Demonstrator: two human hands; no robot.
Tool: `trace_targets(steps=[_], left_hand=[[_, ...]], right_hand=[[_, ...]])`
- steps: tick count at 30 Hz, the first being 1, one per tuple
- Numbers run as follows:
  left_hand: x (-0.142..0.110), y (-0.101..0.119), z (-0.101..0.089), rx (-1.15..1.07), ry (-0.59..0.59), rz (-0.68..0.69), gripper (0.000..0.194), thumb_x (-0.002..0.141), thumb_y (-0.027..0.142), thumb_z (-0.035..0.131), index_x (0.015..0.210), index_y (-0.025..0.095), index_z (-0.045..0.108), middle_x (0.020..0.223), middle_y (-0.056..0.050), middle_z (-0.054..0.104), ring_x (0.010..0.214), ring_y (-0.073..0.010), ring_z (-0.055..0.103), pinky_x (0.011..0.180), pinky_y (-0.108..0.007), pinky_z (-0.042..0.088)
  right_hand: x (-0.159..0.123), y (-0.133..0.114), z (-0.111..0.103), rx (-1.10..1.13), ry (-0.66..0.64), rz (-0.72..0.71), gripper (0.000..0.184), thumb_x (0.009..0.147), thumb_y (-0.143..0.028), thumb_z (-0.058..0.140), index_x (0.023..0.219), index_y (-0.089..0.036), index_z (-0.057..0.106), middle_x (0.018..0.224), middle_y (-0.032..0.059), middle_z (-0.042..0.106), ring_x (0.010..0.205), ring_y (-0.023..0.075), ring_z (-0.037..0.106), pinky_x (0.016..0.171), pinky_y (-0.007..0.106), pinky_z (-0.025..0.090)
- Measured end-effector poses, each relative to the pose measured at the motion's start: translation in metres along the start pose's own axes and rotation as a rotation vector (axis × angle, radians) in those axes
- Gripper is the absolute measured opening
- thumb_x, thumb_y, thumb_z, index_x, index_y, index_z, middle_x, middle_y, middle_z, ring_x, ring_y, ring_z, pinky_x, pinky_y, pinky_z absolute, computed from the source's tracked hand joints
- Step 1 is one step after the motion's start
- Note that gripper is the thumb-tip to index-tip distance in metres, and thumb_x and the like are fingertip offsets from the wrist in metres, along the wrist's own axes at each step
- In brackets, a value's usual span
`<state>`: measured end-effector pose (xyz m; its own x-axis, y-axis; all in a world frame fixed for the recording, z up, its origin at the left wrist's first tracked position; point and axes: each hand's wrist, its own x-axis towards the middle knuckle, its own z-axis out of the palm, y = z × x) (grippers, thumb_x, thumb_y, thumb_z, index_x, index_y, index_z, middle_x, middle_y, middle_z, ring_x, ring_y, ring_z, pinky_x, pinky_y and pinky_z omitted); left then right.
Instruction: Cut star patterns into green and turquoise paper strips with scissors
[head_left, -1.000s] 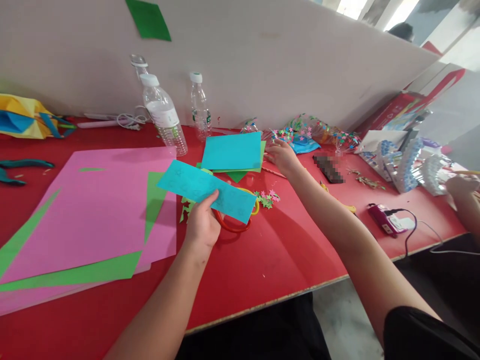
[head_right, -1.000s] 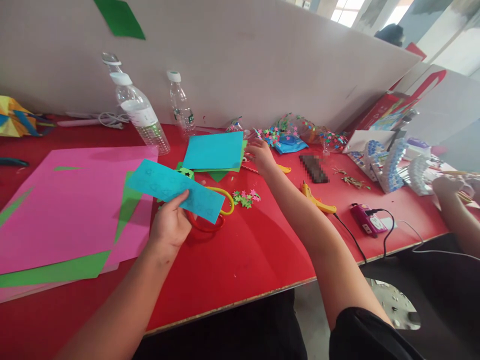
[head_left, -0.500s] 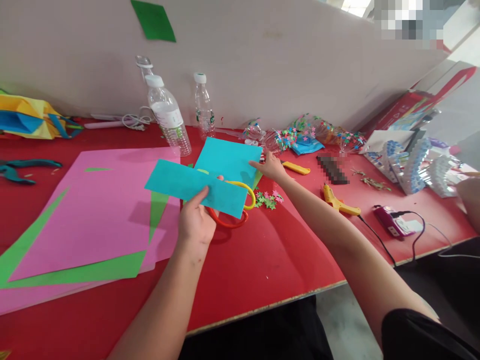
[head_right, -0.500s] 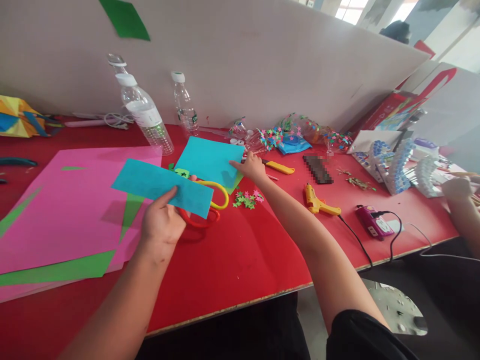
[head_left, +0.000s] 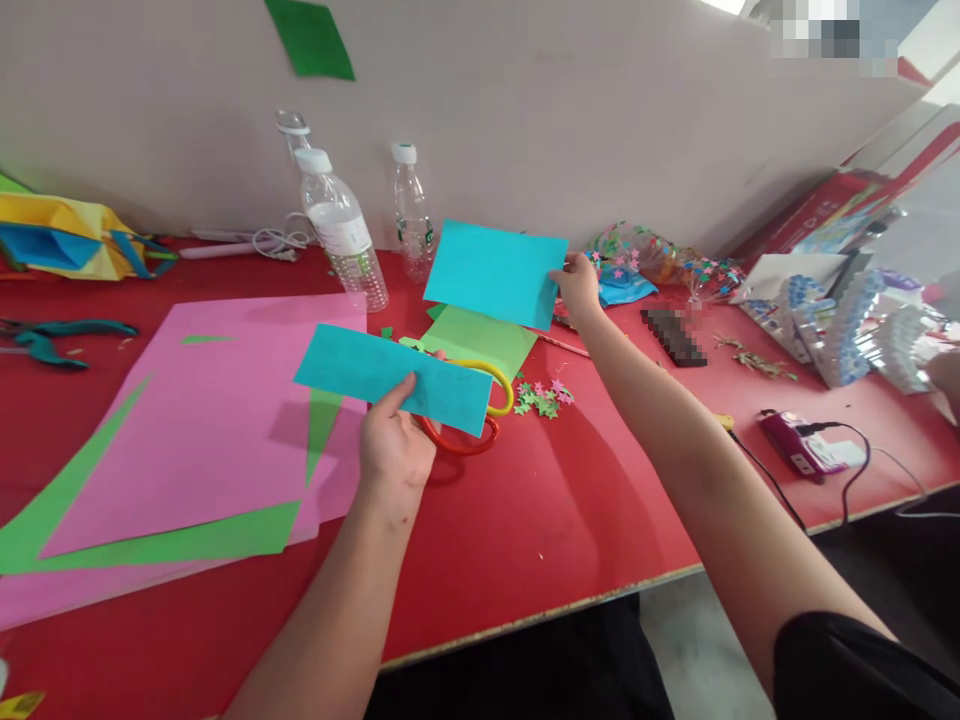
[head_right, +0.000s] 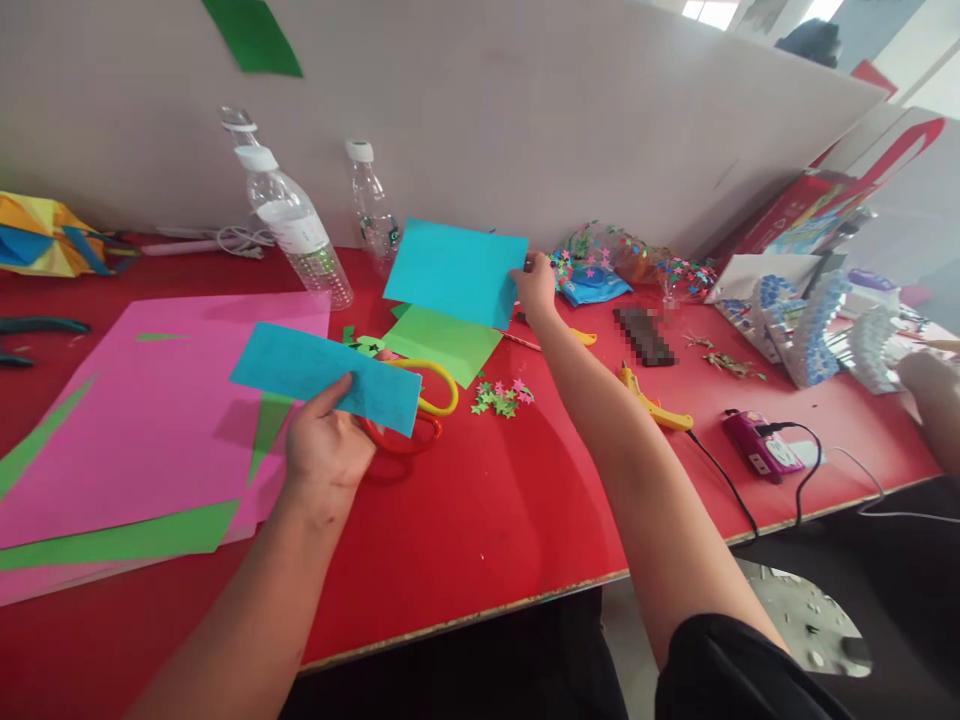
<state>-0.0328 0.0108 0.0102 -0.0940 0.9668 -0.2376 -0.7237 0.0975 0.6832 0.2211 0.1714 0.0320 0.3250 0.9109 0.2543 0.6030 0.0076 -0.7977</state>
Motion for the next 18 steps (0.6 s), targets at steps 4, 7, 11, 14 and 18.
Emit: trace_targets(steps=[4, 7, 11, 14, 18], left_hand=[[0.003, 0.003, -0.005, -0.003, -0.024, -0.025, 0.039, 0.084, 0.026, 0.065, 0.122, 0.020, 0.065, 0.115, -0.010, 0.075, 0.127, -0.0293, 0.061, 0.105, -0.043, 0.053], [0.006, 0.007, -0.005, -0.032, 0.006, -0.020, 0.034, 0.087, 0.027, 0.058, 0.118, 0.016, 0.067, 0.116, -0.012, 0.075, 0.128, -0.0290, 0.060, 0.103, -0.041, 0.054], [0.005, 0.009, -0.001, -0.033, 0.035, -0.023, 0.035, 0.086, 0.025, 0.056, 0.118, 0.013, 0.067, 0.116, -0.014, 0.075, 0.128, -0.0296, 0.060, 0.102, -0.040, 0.055], [0.005, 0.008, 0.000, -0.017, 0.042, -0.064, 0.036, 0.087, 0.023, 0.054, 0.120, 0.013, 0.066, 0.116, -0.013, 0.075, 0.128, -0.0285, 0.060, 0.103, -0.041, 0.055], [0.005, 0.007, 0.000, -0.037, 0.069, -0.059, 0.038, 0.086, 0.020, 0.056, 0.123, 0.013, 0.064, 0.115, -0.013, 0.075, 0.127, -0.0269, 0.061, 0.103, -0.038, 0.054]], right_hand=[[-0.023, 0.004, -0.016, -0.175, 0.061, -0.195, 0.063, 0.077, -0.005, 0.054, 0.138, -0.018, 0.048, 0.138, 0.0173, 0.051, 0.136, 0.0341, 0.041, 0.107, 0.053, 0.042], [-0.055, 0.011, -0.017, -0.419, -0.275, -0.580, 0.058, 0.080, -0.005, 0.054, 0.137, -0.018, 0.053, 0.142, 0.0163, 0.053, 0.135, 0.0336, 0.045, 0.114, 0.054, 0.034], [-0.076, 0.020, -0.008, -0.503, -0.699, -0.924, 0.055, 0.084, -0.001, 0.050, 0.132, -0.028, 0.060, 0.142, 0.0042, 0.060, 0.139, 0.0287, 0.045, 0.119, 0.055, 0.023], [-0.071, 0.020, 0.003, -0.557, -0.772, -1.062, 0.044, 0.087, -0.004, 0.054, 0.125, -0.023, 0.066, 0.134, 0.0089, 0.066, 0.132, 0.0289, 0.053, 0.117, 0.053, 0.026], [-0.061, 0.015, 0.007, -0.759, -0.835, -1.198, 0.041, 0.084, -0.008, 0.060, 0.125, -0.014, 0.065, 0.131, 0.0174, 0.066, 0.120, 0.0310, 0.061, 0.108, 0.048, 0.037]])
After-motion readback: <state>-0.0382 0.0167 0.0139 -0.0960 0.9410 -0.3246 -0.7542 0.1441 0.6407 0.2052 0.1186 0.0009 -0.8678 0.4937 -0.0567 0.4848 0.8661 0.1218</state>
